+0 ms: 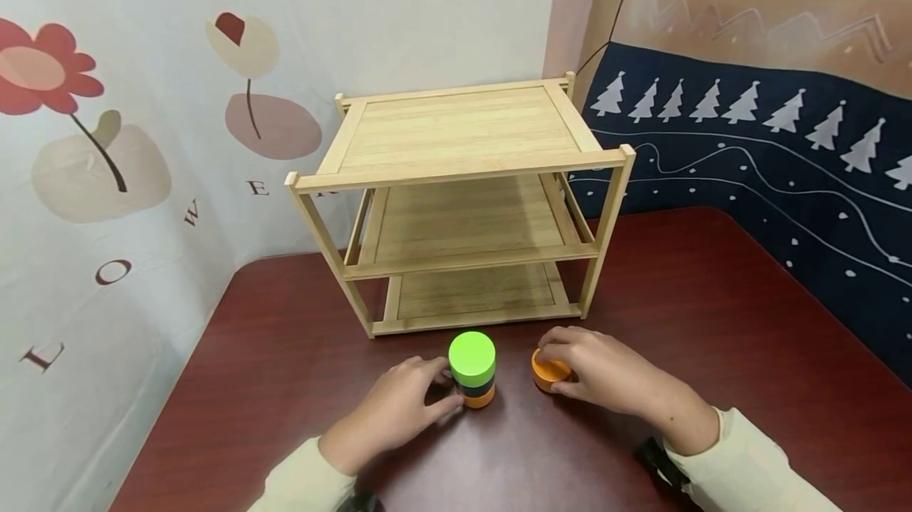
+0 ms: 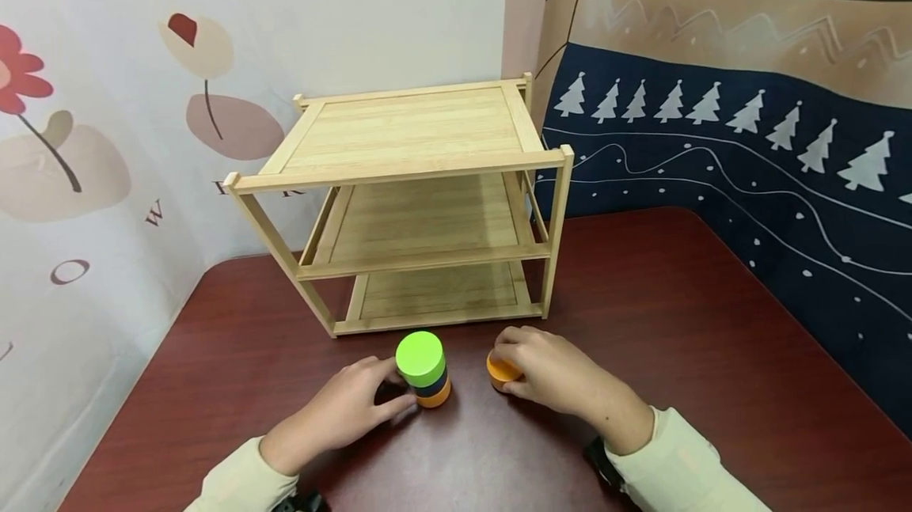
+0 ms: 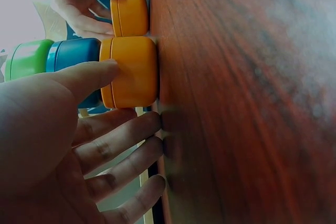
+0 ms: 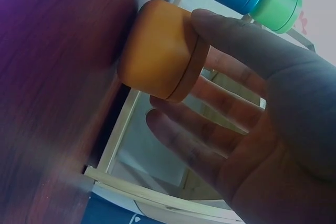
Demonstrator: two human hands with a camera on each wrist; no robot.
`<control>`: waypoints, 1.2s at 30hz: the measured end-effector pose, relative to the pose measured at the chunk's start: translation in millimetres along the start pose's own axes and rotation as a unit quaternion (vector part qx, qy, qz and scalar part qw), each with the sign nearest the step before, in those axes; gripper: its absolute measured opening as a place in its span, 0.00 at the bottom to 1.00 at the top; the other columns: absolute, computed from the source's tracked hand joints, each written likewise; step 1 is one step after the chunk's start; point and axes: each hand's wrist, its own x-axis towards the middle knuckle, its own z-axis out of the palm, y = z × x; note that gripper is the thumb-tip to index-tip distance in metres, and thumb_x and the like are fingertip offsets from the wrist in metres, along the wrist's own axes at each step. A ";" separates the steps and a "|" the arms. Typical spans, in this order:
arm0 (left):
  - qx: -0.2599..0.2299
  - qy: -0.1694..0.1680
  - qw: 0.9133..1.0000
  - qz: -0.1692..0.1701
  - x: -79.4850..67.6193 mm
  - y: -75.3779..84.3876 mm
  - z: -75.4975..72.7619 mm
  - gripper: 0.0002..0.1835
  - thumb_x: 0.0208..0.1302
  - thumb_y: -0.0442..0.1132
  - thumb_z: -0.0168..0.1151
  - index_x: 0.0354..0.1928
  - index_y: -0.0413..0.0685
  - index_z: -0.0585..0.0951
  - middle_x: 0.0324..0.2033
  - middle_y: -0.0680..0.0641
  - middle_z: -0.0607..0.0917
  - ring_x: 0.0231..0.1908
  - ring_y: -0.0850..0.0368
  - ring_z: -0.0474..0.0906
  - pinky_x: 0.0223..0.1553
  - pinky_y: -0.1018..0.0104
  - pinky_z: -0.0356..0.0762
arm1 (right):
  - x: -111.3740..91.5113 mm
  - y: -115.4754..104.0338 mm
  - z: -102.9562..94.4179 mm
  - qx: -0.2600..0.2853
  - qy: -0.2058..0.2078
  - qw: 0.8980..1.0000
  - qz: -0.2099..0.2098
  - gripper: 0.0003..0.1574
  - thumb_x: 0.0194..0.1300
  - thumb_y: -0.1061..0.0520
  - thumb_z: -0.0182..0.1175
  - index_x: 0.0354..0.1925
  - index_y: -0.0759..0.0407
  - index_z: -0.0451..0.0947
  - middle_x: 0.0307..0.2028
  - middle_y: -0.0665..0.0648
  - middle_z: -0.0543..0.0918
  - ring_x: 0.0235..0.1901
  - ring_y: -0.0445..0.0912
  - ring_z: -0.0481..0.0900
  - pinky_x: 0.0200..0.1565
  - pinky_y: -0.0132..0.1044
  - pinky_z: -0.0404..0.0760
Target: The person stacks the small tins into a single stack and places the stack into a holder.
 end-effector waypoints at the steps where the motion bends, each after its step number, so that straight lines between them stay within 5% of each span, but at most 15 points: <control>1: -0.001 -0.002 1.000 -0.001 -0.1 -0.2 0.0 0.18 0.56 0.58 0.60 0.44 0.58 0.77 0.35 0.60 0.84 0.38 0.62 0.76 0.41 0.59 0.75 | 0.2 -0.3 0.0 0.000 -0.001 1.000 0.000 0.17 0.48 0.52 0.70 0.40 0.48 0.80 0.44 0.45 0.77 0.44 0.39 0.76 0.43 0.35 0.79; 29: -0.003 0.001 1.000 -0.006 0.2 -2.5 1.0 0.19 0.55 0.58 0.61 0.44 0.57 0.78 0.34 0.61 0.84 0.38 0.62 0.76 0.41 0.60 0.75 | 2.8 -3.1 2.5 -0.006 -0.014 1.000 0.004 0.22 0.53 0.51 0.67 0.48 0.51 0.79 0.51 0.50 0.76 0.48 0.44 0.77 0.44 0.39 0.79; 36: -0.008 -0.006 1.000 -0.013 0.0 -1.6 0.8 0.21 0.56 0.59 0.60 0.47 0.56 0.77 0.35 0.61 0.84 0.39 0.62 0.76 0.42 0.59 0.75 | 2.8 -3.0 4.4 0.005 -0.035 0.999 0.010 0.27 0.52 0.53 0.67 0.53 0.50 0.76 0.54 0.51 0.74 0.42 0.43 0.80 0.39 0.37 0.80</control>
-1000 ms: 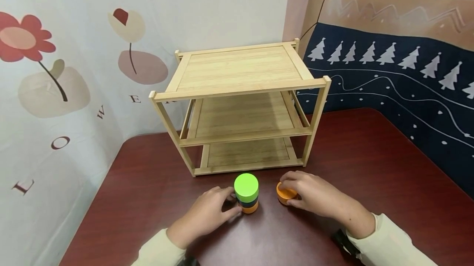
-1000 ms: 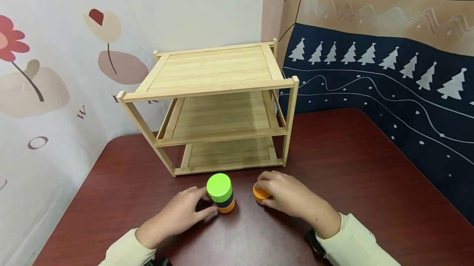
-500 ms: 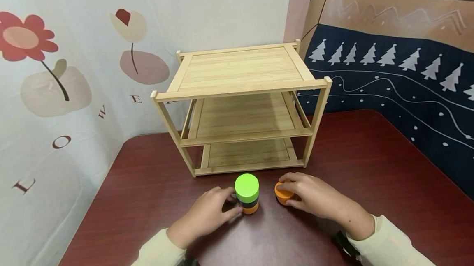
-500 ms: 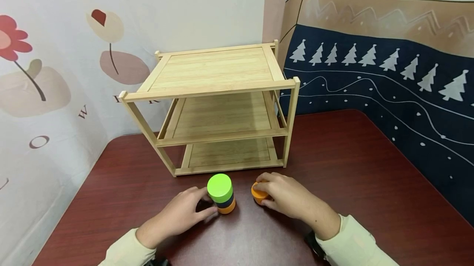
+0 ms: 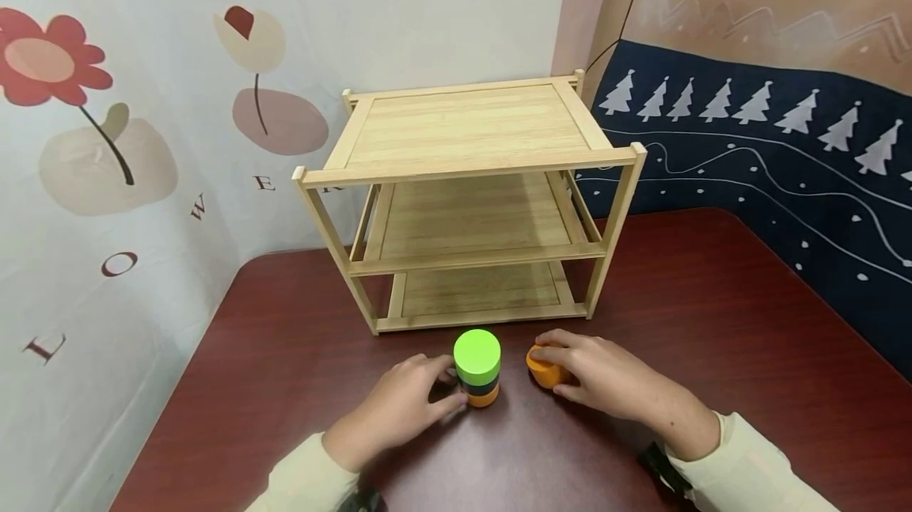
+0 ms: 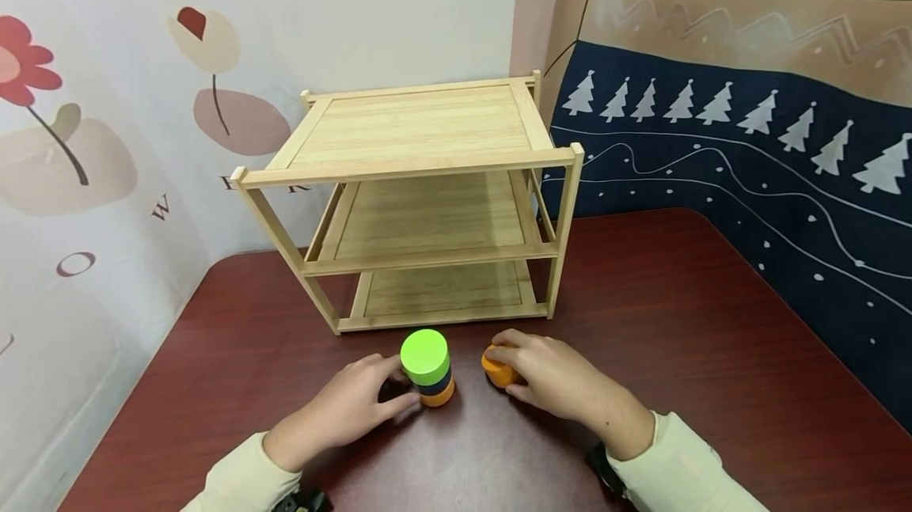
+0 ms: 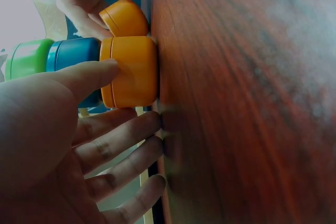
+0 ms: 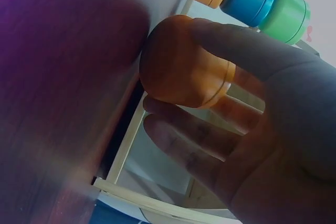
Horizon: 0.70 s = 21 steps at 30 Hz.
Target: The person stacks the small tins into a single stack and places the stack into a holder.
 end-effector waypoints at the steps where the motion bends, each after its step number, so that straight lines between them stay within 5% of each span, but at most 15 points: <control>1: 0.000 0.000 1.000 0.000 0.3 0.2 -0.2 0.21 0.56 0.59 0.60 0.47 0.56 0.77 0.35 0.61 0.84 0.39 0.62 0.76 0.42 0.59 0.75 | -0.1 0.0 0.2 0.000 -0.002 1.000 0.001 0.28 0.52 0.53 0.68 0.53 0.50 0.76 0.54 0.51 0.74 0.41 0.43 0.80 0.38 0.36 0.80; 21: 0.005 0.004 1.000 0.006 1.3 -0.8 -0.3 0.20 0.56 0.57 0.61 0.45 0.55 0.78 0.34 0.60 0.84 0.38 0.61 0.77 0.41 0.60 0.75 | 0.5 0.4 2.2 -0.015 0.004 1.000 -0.020 0.28 0.52 0.52 0.67 0.53 0.50 0.76 0.54 0.52 0.74 0.43 0.43 0.79 0.39 0.37 0.80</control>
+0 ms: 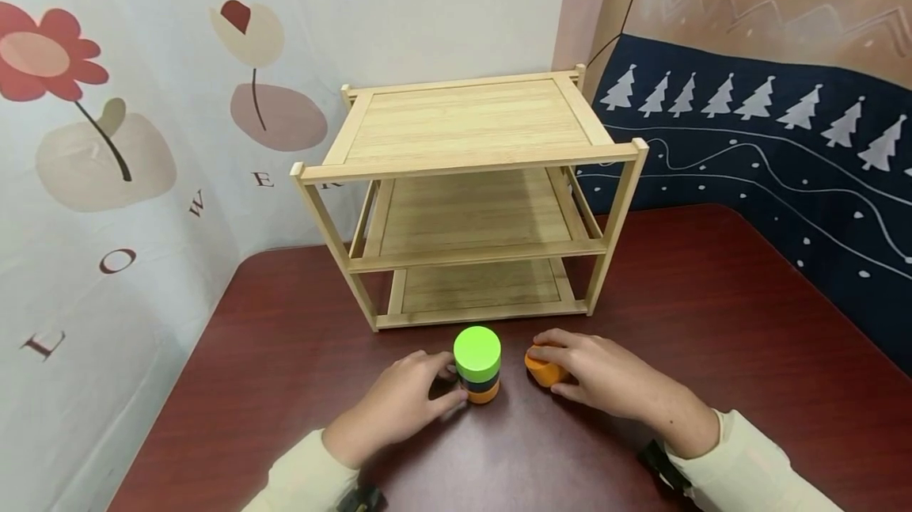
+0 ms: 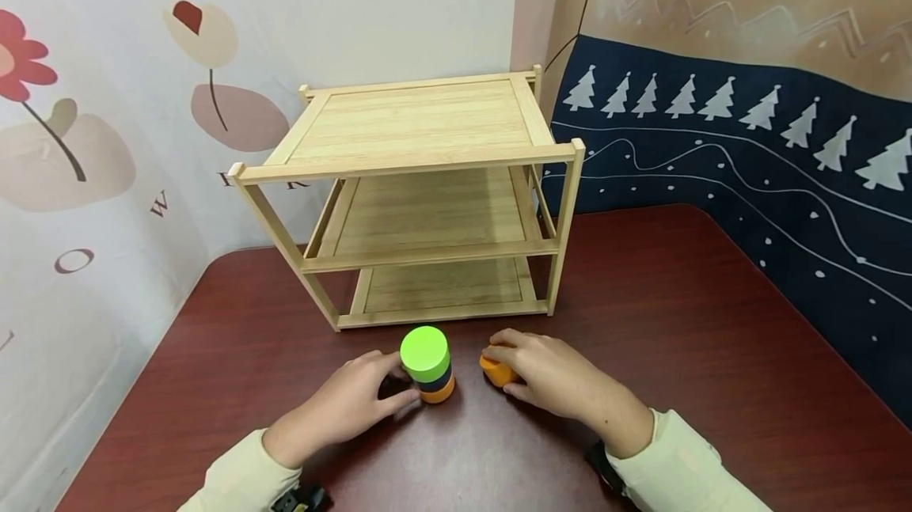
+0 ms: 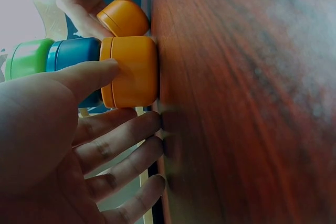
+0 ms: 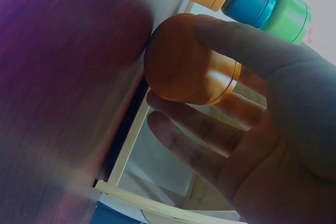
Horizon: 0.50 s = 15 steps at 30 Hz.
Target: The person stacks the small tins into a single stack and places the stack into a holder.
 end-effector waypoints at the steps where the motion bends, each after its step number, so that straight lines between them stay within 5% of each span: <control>1: 0.000 0.000 1.000 -0.001 -0.2 0.0 0.0 0.20 0.56 0.58 0.61 0.45 0.55 0.78 0.34 0.60 0.84 0.38 0.61 0.77 0.41 0.60 0.75 | 0.0 -0.1 0.0 0.000 0.000 1.000 -0.001 0.28 0.52 0.52 0.67 0.53 0.50 0.76 0.54 0.52 0.75 0.43 0.43 0.79 0.39 0.37 0.80; 15: 0.001 -0.001 1.000 -0.004 -0.5 0.3 0.5 0.21 0.56 0.59 0.60 0.46 0.55 0.78 0.35 0.60 0.84 0.38 0.62 0.76 0.42 0.60 0.75 | -1.2 -2.4 -1.0 0.000 0.004 1.000 -0.008 0.28 0.53 0.51 0.66 0.54 0.49 0.75 0.53 0.51 0.75 0.43 0.42 0.79 0.39 0.37 0.80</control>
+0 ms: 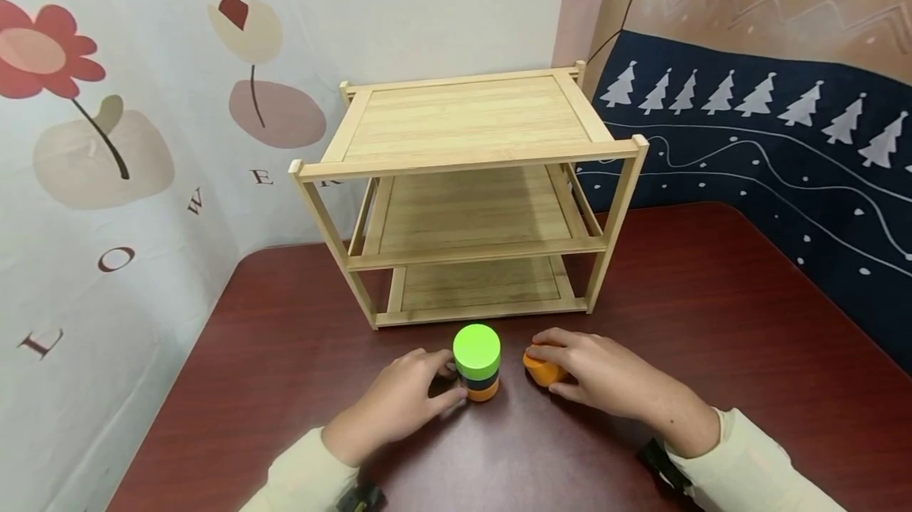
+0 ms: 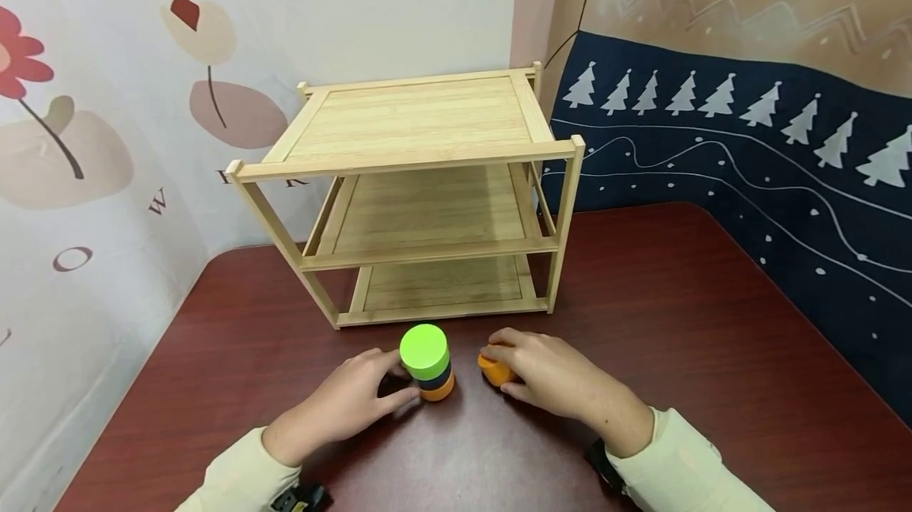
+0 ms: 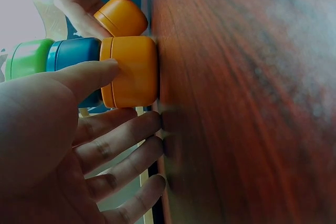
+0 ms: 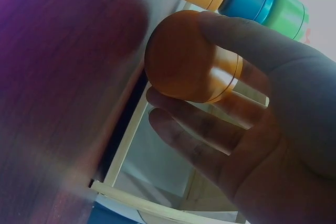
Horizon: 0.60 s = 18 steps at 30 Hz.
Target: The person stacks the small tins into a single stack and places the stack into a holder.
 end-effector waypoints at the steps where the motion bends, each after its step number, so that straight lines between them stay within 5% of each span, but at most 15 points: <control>1: 0.000 0.000 1.000 0.001 0.2 -0.1 0.1 0.21 0.56 0.59 0.60 0.46 0.55 0.78 0.35 0.60 0.84 0.38 0.62 0.76 0.42 0.60 0.75 | 0.1 -0.1 -0.2 0.000 0.001 1.000 0.000 0.28 0.53 0.51 0.66 0.54 0.49 0.75 0.53 0.51 0.75 0.43 0.42 0.79 0.39 0.37 0.80; 18: 0.000 -0.003 1.000 -0.001 1.0 -0.2 0.1 0.23 0.56 0.58 0.60 0.48 0.53 0.78 0.35 0.59 0.84 0.39 0.62 0.76 0.43 0.59 0.75 | 0.7 -3.3 -4.0 0.000 0.008 1.000 -0.009 0.28 0.55 0.49 0.65 0.55 0.48 0.74 0.53 0.50 0.75 0.46 0.42 0.78 0.42 0.38 0.80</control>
